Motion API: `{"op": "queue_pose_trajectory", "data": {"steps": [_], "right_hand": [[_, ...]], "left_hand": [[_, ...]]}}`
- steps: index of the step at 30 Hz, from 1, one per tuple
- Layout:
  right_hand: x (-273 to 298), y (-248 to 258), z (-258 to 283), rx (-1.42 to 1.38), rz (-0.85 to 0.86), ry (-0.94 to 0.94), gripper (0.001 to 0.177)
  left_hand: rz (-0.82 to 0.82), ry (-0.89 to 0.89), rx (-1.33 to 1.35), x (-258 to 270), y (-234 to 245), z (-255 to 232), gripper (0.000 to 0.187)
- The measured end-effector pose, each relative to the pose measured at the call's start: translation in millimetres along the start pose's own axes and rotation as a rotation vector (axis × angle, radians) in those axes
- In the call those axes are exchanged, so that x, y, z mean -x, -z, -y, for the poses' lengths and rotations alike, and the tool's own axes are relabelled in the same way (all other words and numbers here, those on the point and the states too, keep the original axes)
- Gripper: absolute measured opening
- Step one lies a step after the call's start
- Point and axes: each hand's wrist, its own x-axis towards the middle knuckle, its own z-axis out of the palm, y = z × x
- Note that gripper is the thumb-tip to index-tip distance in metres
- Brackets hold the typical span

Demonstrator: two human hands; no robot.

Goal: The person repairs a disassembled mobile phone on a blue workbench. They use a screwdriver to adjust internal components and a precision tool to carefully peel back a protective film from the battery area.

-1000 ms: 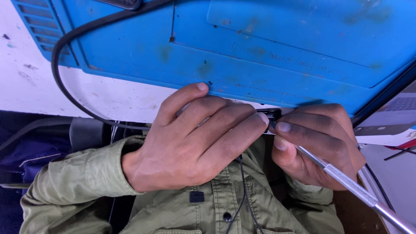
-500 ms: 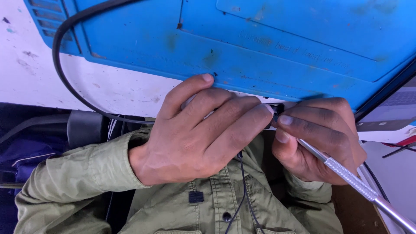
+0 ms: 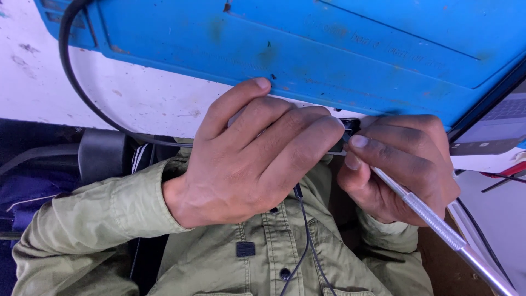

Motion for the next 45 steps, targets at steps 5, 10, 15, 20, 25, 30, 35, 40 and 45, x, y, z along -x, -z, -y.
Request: {"op": "queue_pose_trajectory", "data": {"steps": [5,10,15,20,25,30,35,40,45], "right_hand": [[1.9,-3.2,3.8,0.071,-0.031,0.043,0.026],[2.3,-5.8,7.0,0.092,-0.080,-0.010,0.026],[3.7,-3.9,1.4,0.040,-0.015,0.002,0.028],[9.4,0.5,2.4,0.042,0.001,-0.062,0.028],[4.3,2.4,4.1,0.001,-0.021,-0.122,0.021],[3.3,6.9,8.4,0.013,0.011,-0.183,0.020],[-0.2,5.9,10.0,0.024,0.006,-0.188,0.020],[5.9,25.1,-4.9,-0.052,0.179,-0.150,0.029],[11.3,12.1,-6.4,-0.091,-0.025,-0.205,0.020]], "left_hand": [[0.026,-0.009,-0.010,1.2,-1.4,0.1,0.029],[0.013,0.001,-0.007,-4.0,-0.1,0.0,0.021],[-0.003,-0.010,0.001,1.1,-4.2,1.9,0.025],[-0.027,-0.018,-0.008,0.8,-4.3,1.3,0.025],[-0.032,0.008,-0.007,1.4,-7.9,-0.6,0.025],[-0.035,0.020,-0.009,-2.4,-5.9,-1.7,0.021],[0.002,0.013,0.002,1.6,-7.7,-0.6,0.028],[0.006,0.006,0.041,0.3,-8.1,-0.9,0.023],[0.019,0.014,0.028,-2.4,-8.9,-2.8,0.024]]}}
